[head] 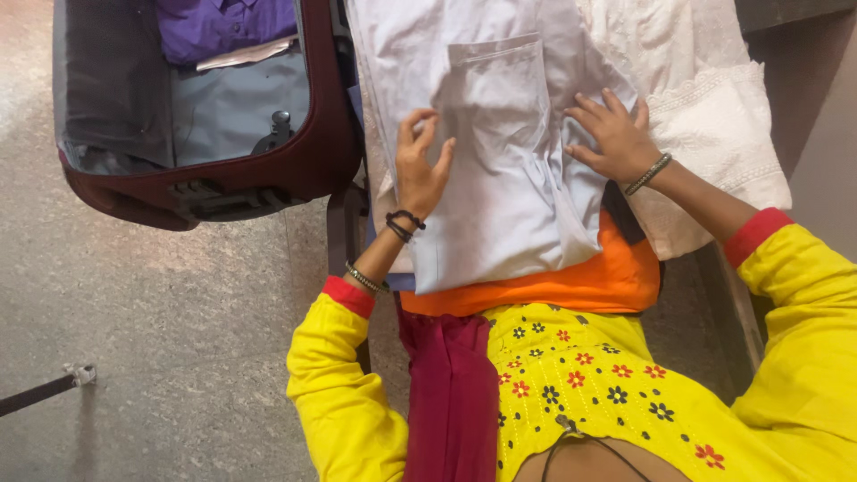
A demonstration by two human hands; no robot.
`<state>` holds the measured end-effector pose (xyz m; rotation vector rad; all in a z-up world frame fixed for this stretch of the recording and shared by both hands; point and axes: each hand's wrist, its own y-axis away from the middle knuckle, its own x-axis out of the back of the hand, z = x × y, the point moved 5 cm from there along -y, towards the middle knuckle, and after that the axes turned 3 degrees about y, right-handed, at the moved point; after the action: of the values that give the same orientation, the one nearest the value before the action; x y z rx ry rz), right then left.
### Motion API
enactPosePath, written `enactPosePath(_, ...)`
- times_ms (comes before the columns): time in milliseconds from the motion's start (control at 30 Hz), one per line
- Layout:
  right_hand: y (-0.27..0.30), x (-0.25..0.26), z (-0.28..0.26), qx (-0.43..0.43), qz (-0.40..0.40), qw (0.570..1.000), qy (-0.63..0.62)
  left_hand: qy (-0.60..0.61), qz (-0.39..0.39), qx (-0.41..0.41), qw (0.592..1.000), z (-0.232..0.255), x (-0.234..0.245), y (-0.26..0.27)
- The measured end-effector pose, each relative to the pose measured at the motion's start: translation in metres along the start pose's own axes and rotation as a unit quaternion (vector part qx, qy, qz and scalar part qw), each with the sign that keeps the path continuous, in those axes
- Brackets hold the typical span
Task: The person packs a suitcase by taking folded clothes and placing them inside, then smoothing and organizing a pair of white trousers on the workstation.
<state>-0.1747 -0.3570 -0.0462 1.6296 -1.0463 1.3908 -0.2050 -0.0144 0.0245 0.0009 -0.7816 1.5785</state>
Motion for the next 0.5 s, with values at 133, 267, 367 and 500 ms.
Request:
enactPosePath(133, 0.01, 0.041, -0.018, 0.024, 0.061, 0.986, -0.154, 0.194, -0.139, 0.093, 0.967, 0.032, -0.004, 0.009)
enactPosePath(267, 0.037, 0.103, -0.059, 0.157, 0.161, 0.951, -0.212, 0.316, -0.315, 0.087, 0.891, 0.089, -0.005, 0.026)
enactPosePath(367, 0.06, 0.127, -0.102, 0.248, 0.149, 0.955, -0.059, 0.308, -0.393, 0.005, 0.866, 0.143, 0.011, 0.041)
enactPosePath(500, 0.096, 0.145, -0.158, 0.396, 0.053, 0.916, -0.036, 0.364, -0.501, -0.031, 0.785, 0.193, 0.031, 0.057)
